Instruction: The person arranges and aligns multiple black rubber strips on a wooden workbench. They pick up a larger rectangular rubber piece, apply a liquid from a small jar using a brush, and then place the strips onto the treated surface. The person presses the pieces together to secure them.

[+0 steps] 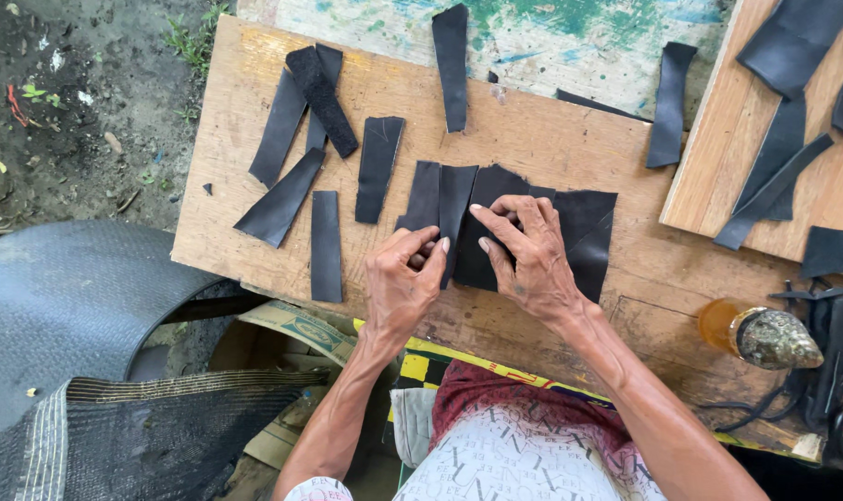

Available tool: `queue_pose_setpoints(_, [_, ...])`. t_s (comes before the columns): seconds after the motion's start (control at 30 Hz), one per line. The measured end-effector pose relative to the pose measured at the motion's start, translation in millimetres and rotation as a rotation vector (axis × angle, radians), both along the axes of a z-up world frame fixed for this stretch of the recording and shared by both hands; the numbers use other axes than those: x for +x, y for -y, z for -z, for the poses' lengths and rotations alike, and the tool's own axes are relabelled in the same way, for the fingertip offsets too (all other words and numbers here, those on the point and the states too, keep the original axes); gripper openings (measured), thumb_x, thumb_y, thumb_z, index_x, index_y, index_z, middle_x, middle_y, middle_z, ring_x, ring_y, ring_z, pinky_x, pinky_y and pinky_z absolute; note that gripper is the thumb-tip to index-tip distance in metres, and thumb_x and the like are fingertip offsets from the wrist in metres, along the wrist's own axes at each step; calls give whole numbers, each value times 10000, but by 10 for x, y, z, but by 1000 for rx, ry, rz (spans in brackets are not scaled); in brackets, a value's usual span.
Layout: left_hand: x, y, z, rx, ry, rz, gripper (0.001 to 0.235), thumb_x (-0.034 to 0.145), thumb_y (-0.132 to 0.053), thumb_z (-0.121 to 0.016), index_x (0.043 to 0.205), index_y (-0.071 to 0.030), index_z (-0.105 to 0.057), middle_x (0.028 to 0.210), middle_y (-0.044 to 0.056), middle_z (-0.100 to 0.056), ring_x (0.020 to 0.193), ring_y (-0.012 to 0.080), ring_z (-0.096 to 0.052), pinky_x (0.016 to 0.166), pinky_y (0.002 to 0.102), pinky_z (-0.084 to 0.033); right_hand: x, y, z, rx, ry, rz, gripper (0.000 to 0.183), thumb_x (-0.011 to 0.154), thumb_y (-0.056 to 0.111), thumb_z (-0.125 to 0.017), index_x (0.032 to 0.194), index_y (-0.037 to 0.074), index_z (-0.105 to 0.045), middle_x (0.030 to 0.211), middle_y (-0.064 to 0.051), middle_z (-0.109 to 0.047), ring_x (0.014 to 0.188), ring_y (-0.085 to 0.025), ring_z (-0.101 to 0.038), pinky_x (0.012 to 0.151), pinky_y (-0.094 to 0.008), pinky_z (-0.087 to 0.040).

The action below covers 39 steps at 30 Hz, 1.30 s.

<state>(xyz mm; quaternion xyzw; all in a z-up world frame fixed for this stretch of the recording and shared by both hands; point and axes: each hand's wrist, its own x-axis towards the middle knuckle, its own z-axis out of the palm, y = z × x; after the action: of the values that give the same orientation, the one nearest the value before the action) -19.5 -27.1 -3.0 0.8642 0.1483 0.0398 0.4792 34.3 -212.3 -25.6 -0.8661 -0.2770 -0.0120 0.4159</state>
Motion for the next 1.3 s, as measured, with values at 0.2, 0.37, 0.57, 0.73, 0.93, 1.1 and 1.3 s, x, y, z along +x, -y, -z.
queue_pose_setpoints(0.2, [32, 28, -28, 49, 50, 47, 214, 885, -84, -763, 1061, 38, -753, 777, 91, -687, 593, 121, -649, 524, 269, -516, -7, -3, -13, -6, -18, -4, 462, 844, 38, -759, 1297, 82, -677, 1162, -83, -585, 990, -251, -545, 931, -415, -443])
queue_pose_setpoints(0.37, [34, 24, 19, 98, 82, 91, 205, 887, -67, -765, 1060, 41, -748, 774, 94, -678, 598, 140, -648, 536, 279, -512, 0, -2, 4, -16, 8, -3, 461, 847, 38, -752, 1300, 84, -677, 1162, -98, -583, 1012, -268, -543, 908, -417, -432])
queue_pose_setpoints(0.57, [49, 81, -30, 72, 54, 61, 204, 879, -65, -766, 1061, 27, -754, 796, 92, -692, 595, 140, -651, 519, 276, -513, -2, 13, -5, -30, 12, 9, 453, 841, 52, -739, 1289, 88, -679, 1151, -98, -600, 1006, -281, -538, 908, -428, -431])
queue_pose_setpoints(0.73, [12, 56, -148, -15, 9, 100, 383, 810, -71, -821, 1160, 35, -707, 883, 101, -706, 650, 142, -657, 529, 274, -530, 4, 17, 4, -25, 29, 5, 475, 845, 70, -753, 1308, 61, -647, 1174, -114, -599, 1049, -310, -545, 928, -442, -433])
queue_pose_setpoints(0.93, [53, -189, -321, 95, 321, 99, 316, 930, -32, -755, 1237, -31, -679, 1046, 99, -732, 907, 154, -736, 794, 282, -650, 5, 12, 16, -14, 14, 17, 477, 842, 62, -759, 1304, 61, -640, 1182, -108, -599, 1068, -316, -544, 964, -436, -446])
queue_pose_setpoints(1.1, [147, -474, -544, -342, 198, -60, 346, 909, -105, -785, 1227, -58, -656, 991, 89, -755, 812, 140, -735, 672, 258, -646, 1, 22, 50, -12, 5, 10, 513, 798, 24, -741, 1300, 52, -637, 1185, -102, -608, 1071, -313, -550, 970, -438, -447])
queue_pose_setpoints(1.3, [567, -451, -403, -291, -173, 265, 387, 964, -163, -723, 1336, -56, -709, 910, 93, -754, 718, 154, -657, 588, 279, -553, 8, 11, 25, 1, 11, 17, 476, 837, 46, -772, 1292, 49, -634, 1178, -115, -603, 1062, -314, -549, 955, -433, -451])
